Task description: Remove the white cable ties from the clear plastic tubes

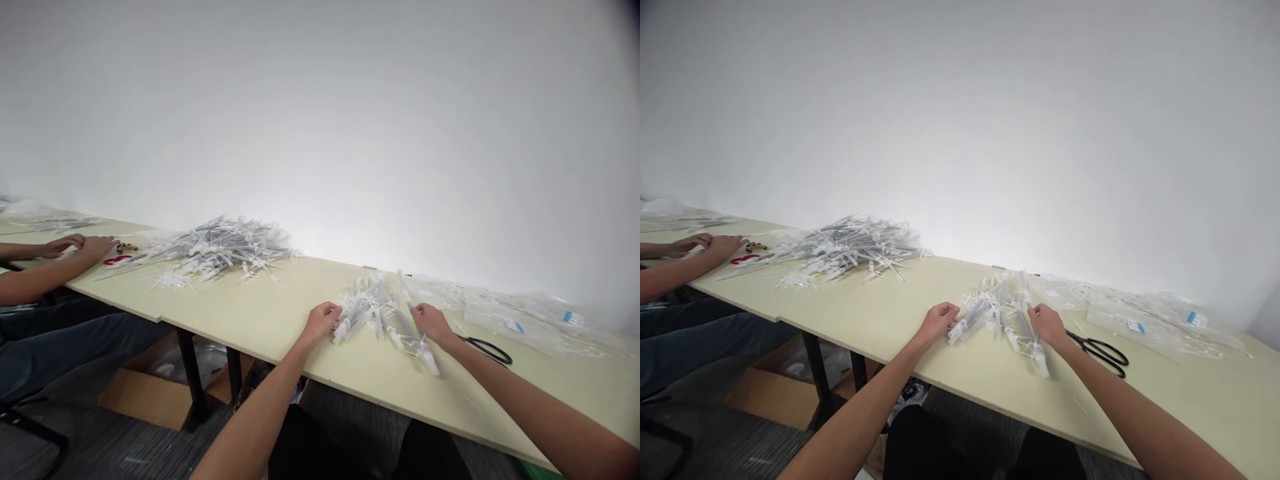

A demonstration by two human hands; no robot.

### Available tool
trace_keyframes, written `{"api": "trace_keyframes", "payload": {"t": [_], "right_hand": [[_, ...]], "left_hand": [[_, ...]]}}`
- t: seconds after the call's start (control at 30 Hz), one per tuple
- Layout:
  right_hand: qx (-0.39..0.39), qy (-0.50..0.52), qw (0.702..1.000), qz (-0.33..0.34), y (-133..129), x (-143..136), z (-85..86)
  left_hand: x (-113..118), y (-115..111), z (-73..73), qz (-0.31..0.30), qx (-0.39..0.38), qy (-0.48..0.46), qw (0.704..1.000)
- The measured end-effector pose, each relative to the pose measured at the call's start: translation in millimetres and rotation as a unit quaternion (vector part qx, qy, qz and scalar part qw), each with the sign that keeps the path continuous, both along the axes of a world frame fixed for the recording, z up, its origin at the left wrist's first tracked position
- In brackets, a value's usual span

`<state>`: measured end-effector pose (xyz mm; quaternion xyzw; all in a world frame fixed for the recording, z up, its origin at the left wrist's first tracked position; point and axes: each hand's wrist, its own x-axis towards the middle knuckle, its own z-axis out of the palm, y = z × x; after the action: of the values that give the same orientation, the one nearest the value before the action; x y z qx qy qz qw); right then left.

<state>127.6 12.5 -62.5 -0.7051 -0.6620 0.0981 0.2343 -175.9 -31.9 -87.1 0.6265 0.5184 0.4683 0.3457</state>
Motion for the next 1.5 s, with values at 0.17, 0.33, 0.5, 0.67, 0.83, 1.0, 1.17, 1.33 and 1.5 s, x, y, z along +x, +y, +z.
{"api": "trace_keyframes", "payload": {"t": [0.17,0.33,0.5,0.67,0.83,1.0,1.17,1.33,1.5], "right_hand": [[0.011,0.048,0.998,0.038,-2,-34,20.1],[-0.015,0.096,0.993,0.066,3,-63,24.3],[-0.01,0.065,0.995,0.072,1,-77,28.1],[0.026,-0.055,0.996,0.066,-18,-90,22.8],[0.028,-0.12,0.988,0.093,-27,-106,19.1],[0.085,-0.108,0.987,0.086,-18,-127,34.4],[0.115,-0.06,0.989,0.069,-5,-155,39.9],[0.087,-0.026,0.994,0.059,20,-165,40.0],[0.049,-0.055,0.992,0.104,39,-159,47.3]], "left_hand": [[3,-11,9.2,-0.107,-0.013,0.008,0.994],[3,-21,17.0,-0.16,-0.013,0.024,0.987],[3,-22,18.2,-0.159,-0.006,0.034,0.987],[4,-17,9.9,-0.132,0.002,0.047,0.99],[5,-14,1.9,-0.103,0.01,0.064,0.993],[3,-14,-2.3,-0.077,0.025,0.092,0.992],[1,-16,-4.6,-0.051,0.032,0.124,0.99],[-1,-16,-7.8,-0.036,0.031,0.12,0.992],[-3,-18,-14.2,-0.013,0.02,0.087,0.996]]}}
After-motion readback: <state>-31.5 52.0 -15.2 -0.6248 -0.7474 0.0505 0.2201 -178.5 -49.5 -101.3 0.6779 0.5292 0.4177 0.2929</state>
